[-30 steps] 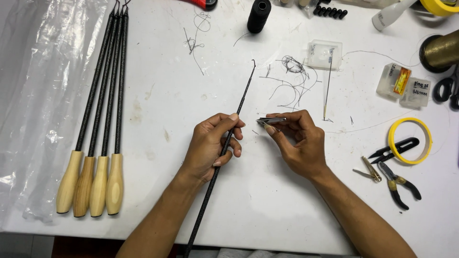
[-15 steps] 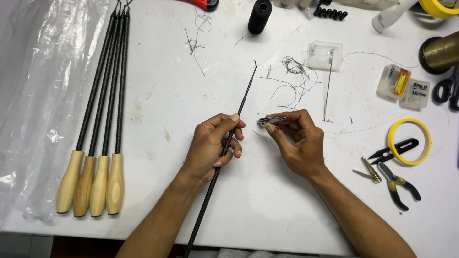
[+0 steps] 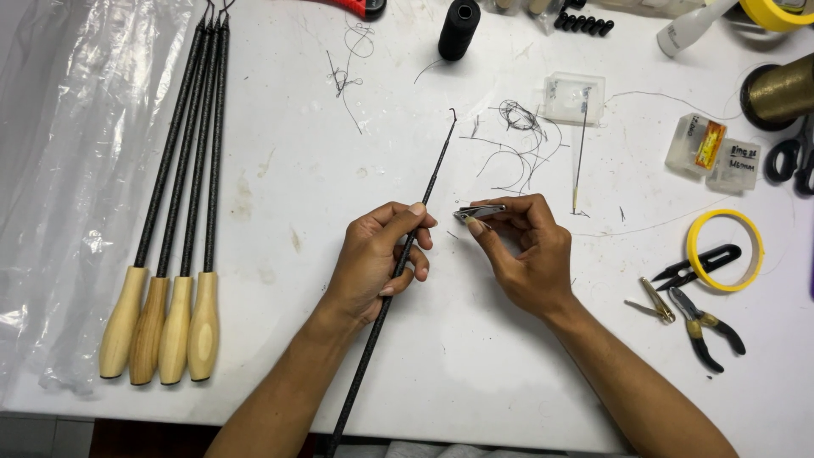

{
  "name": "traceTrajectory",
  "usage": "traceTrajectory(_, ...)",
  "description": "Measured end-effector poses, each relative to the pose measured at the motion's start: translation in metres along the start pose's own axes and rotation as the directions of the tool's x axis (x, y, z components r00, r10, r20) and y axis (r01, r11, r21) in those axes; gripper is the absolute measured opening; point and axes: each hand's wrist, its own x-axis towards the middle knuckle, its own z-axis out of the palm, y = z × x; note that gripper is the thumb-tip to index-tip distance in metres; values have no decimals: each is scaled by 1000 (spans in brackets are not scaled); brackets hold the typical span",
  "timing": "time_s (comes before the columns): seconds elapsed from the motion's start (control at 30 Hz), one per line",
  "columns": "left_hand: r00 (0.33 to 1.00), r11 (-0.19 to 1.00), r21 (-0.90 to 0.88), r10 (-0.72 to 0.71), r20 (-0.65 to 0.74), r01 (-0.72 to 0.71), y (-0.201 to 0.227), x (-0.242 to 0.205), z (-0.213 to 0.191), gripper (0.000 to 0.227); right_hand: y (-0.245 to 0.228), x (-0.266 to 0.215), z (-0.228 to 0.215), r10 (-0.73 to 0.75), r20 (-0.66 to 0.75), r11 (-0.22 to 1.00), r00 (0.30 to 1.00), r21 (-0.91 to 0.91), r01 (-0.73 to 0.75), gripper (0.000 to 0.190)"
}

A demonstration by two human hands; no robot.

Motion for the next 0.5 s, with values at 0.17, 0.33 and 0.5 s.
traceTrajectory(0.17, 1000, 1000, 9, 7, 10, -7, 0, 1, -1, 25, -1, 1, 0, -36, 15, 999, 999, -3, 36, 27)
traceTrajectory(0.33, 1000, 1000, 3, 12, 8, -12, 1, 1, 0, 25, 0, 0, -3, -56, 37, 998, 998, 3, 56, 27)
traceTrajectory(0.5, 1000, 1000, 10, 8, 8, -8, 1, 0, 0, 24, 0, 0, -5, -67, 54, 998, 996, 0, 67, 26)
